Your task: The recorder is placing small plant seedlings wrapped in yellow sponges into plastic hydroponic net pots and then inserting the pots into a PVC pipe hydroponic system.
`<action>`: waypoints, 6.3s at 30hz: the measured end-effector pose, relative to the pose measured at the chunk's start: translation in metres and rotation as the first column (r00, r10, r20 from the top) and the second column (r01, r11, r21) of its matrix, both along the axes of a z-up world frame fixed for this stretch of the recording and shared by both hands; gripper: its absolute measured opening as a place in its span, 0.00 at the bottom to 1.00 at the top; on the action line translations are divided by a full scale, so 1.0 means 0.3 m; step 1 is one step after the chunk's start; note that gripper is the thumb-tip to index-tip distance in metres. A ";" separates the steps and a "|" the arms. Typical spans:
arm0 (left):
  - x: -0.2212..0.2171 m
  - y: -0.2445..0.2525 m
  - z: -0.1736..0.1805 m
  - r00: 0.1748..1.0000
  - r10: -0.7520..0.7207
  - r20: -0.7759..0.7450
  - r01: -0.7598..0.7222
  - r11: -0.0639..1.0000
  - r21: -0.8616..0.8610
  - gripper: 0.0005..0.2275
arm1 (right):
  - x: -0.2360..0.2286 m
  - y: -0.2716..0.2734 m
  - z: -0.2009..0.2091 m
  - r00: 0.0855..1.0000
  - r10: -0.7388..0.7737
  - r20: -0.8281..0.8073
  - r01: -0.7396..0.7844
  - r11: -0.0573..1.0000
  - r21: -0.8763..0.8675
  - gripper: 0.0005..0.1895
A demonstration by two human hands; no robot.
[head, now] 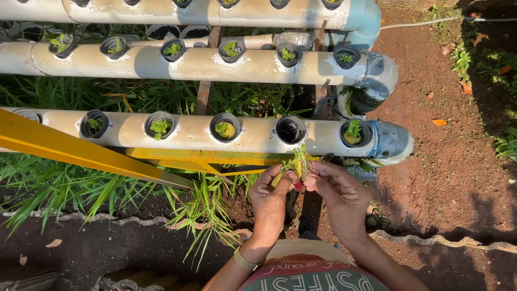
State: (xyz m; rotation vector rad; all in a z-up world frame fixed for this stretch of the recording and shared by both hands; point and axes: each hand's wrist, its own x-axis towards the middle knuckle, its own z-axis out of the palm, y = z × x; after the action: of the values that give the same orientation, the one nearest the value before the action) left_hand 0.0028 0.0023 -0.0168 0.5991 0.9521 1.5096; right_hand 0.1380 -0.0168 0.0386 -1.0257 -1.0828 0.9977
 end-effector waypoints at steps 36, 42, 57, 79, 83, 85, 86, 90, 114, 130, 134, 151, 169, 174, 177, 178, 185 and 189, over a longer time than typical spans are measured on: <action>-0.017 -0.068 -0.097 0.998 -0.042 -0.039 0.039 0.996 -0.081 0.08 | -0.075 -0.014 -0.011 0.430 -0.292 0.854 -0.239 0.876 0.419 0.12; -0.013 -0.074 -0.078 0.998 -0.055 -0.001 0.055 0.995 -0.078 0.11 | -0.071 -0.024 0.002 0.464 -0.298 0.834 -0.224 0.871 0.436 0.14; -0.031 -0.112 -0.067 0.991 -0.025 -0.135 0.018 0.998 -0.056 0.11 | -0.065 -0.038 0.056 0.434 -0.395 0.809 -0.207 0.830 0.517 0.14; -0.074 -0.142 0.027 0.919 -0.077 -0.387 0.178 0.956 0.232 0.14 | 0.017 -0.028 0.127 0.849 0.115 0.515 -0.138 0.990 0.006 0.13; -0.072 -0.153 0.021 0.904 -0.082 -0.419 0.195 0.953 0.233 0.15 | 0.021 -0.025 0.120 0.782 0.080 0.618 -0.207 0.969 0.135 0.17; -0.075 -0.158 0.017 0.902 -0.085 -0.424 0.197 0.953 0.228 0.15 | 0.023 -0.026 0.138 0.748 0.064 0.660 -0.240 0.954 0.180 0.19; -0.077 -0.161 0.014 0.922 -0.112 -0.370 0.196 0.960 0.199 0.14 | 0.024 -0.028 0.154 0.730 0.072 0.680 -0.269 0.945 0.188 0.20; -0.079 -0.164 -0.036 0.982 -0.186 -0.029 0.188 0.977 0.097 0.12 | 0.025 -0.049 0.181 0.771 0.078 0.632 -0.222 0.963 0.152 0.19; -0.067 -0.191 0.057 0.930 -0.134 -0.342 0.194 0.970 0.146 0.05 | 0.031 -0.133 0.084 0.584 -0.235 0.777 -0.163 0.904 0.396 0.22; -0.044 -0.193 0.082 0.967 -0.113 -0.229 0.136 0.987 0.085 0.12 | -0.018 -0.142 0.063 0.828 0.040 0.559 -0.129 0.984 0.121 0.17; -0.040 -0.186 0.055 0.991 -0.118 -0.057 0.119 0.992 0.029 0.10 | -0.015 -0.113 0.059 0.798 -0.054 0.601 -0.111 0.966 0.235 0.21; -0.054 -0.191 0.025 0.941 -0.189 0.282 0.225 0.969 -0.101 0.05 | 0.009 -0.077 0.066 0.734 -0.107 0.671 -0.108 0.957 0.270 0.12; -0.048 -0.182 0.058 0.973 -0.221 0.061 0.220 0.975 0.026 0.10 | 0.019 -0.058 -0.043 0.979 0.201 0.034 -0.197 0.977 -0.086 0.07; -0.041 -0.172 0.024 0.985 -0.137 0.103 0.145 0.987 -0.070 0.11 | -0.014 -0.068 0.060 0.826 0.032 0.562 -0.102 0.990 0.094 0.11; -0.041 -0.168 0.016 0.990 -0.120 0.080 0.127 0.988 -0.085 0.11 | 0.000 -0.055 0.037 0.811 0.057 0.582 -0.152 0.981 0.117 0.14; -0.044 -0.169 0.022 0.989 -0.121 0.081 0.128 0.988 -0.086 0.11 | 0.017 -0.047 0.006 0.810 0.056 0.584 -0.152 0.982 0.116 0.14; -0.037 -0.151 0.035 0.984 -0.176 -0.028 0.177 0.984 0.033 0.11 | 0.032 -0.032 -0.018 0.939 0.196 0.284 -0.187 0.981 -0.059 0.12; -0.025 -0.144 0.069 0.985 -0.143 -0.095 0.153 0.982 0.110 0.12 | 0.024 -0.036 -0.001 0.878 0.104 0.467 -0.127 0.992 0.019 0.14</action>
State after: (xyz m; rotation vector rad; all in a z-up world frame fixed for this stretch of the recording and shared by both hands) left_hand -0.0048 -0.0409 0.0040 0.8089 0.8688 1.4220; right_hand 0.1452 -0.0277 0.0384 -1.2063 -1.5722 0.8301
